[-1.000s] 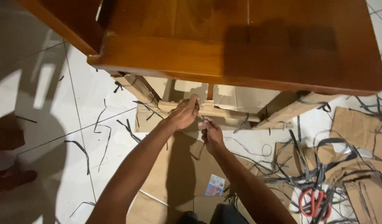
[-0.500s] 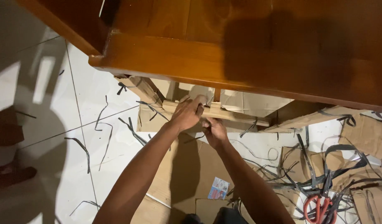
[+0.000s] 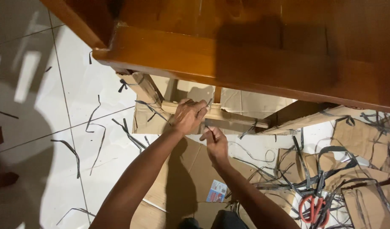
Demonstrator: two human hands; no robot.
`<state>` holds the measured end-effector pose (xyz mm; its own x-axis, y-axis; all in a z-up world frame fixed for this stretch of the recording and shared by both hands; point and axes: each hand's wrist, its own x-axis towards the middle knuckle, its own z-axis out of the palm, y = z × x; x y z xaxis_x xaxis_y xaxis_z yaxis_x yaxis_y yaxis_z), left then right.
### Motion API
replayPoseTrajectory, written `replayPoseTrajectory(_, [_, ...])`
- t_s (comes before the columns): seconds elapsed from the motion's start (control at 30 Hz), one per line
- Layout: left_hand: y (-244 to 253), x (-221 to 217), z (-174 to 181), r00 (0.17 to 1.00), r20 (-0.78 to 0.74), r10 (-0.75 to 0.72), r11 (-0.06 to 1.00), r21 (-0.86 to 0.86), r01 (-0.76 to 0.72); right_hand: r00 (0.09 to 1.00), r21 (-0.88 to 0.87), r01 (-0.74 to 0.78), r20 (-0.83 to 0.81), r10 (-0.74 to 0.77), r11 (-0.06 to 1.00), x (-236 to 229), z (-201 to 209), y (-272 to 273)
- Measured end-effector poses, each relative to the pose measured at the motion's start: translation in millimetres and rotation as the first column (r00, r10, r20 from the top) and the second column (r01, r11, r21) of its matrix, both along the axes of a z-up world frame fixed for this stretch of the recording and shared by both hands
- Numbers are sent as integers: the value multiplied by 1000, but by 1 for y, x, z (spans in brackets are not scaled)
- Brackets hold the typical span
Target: Wrapping furniture legs with cardboard and securing them with plastic ties
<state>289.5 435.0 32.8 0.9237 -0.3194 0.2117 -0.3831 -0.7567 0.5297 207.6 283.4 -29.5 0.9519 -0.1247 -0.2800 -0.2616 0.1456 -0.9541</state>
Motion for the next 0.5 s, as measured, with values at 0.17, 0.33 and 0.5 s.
replayPoseTrajectory(0.17, [5,0,-13,999,6,-38,998,-55,38,911,-631,-347,-51,409,694,16,52,-20])
replayPoseTrajectory(0.33, [12,-2,-6,998,-35,-54,993,-109,50,787,-819,-398,-75,612,413,24,104,-22])
replayPoseTrajectory(0.5, [13,-8,19,996,-86,-9,961,-275,-15,736,-808,-454,-104,669,375,48,96,-18])
